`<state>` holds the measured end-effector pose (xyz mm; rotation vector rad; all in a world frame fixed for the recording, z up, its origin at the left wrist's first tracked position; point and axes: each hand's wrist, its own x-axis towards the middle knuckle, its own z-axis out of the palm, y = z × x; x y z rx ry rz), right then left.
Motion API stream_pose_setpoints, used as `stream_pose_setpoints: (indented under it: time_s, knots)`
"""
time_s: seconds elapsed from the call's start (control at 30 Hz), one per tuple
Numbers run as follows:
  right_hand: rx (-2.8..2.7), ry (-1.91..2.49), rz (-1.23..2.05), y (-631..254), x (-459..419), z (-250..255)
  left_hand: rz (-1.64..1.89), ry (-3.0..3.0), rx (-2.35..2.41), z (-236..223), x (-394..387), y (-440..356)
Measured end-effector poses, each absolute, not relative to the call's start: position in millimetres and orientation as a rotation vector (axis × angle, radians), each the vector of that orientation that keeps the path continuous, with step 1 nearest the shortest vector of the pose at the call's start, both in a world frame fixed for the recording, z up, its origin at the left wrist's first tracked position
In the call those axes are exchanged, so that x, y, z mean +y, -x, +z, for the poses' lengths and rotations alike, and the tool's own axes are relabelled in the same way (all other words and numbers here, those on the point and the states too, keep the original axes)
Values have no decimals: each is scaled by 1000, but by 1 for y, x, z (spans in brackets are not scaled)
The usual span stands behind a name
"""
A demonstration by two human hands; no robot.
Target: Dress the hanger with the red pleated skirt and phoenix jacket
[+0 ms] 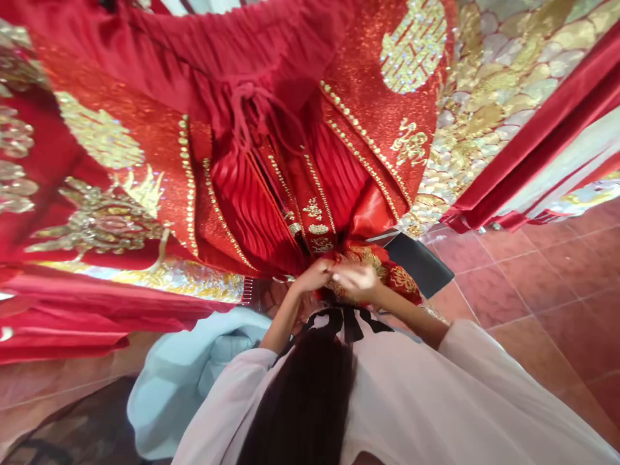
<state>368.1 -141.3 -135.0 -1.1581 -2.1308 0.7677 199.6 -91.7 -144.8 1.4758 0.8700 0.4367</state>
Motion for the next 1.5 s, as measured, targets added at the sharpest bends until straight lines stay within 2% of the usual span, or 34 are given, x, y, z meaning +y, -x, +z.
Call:
stream_pose_setpoints:
  time_s: [0.07,0.17,0.3,0.4,0.5,0.67,0.73,0.83,1.0,1.17,1.23,1.37,1.5]
  knots:
    - [-1952,1093,795,-370,-107,-109,403,-1621,774,-124,-103,-185]
    - [-2076,662,1205,-356,-61,-87,320,-1927,609,-93,-115,-163]
    - [-2439,186,1831,-317,-36,-88,237,-2090,532,-65,-124,-135]
    - [-2623,62,1979,-296,-35,-87,218,-2143,533,-57,-127,-119]
    - [-2763,42,1835,-288,-35,-78,232,-2145,524,-55,-129,-110]
    - [-3021,190,1247,-286,-32,-64,304,-2095,525,-55,-130,-99]
    - [-2949,230,1136,-288,-32,-59,366,-2086,540,-53,-131,-92]
    - [-2799,347,1150,-293,-32,-47,496,-2056,604,-47,-135,-74]
    - [-2637,487,989,-294,-32,-9,890,-1970,781,-34,-149,-42]
    - [-2901,340,1179,-273,-27,14,1138,-1658,1003,-26,-166,-29]
    - [-2953,368,1119,-262,-26,20,1200,-1491,1133,-24,-170,-26]
    - [-2708,564,702,-240,-34,46,1584,-1160,1296,-14,-164,-16]
    - [-2461,526,199,-215,-33,92,2019,-1123,1326,19,-142,0]
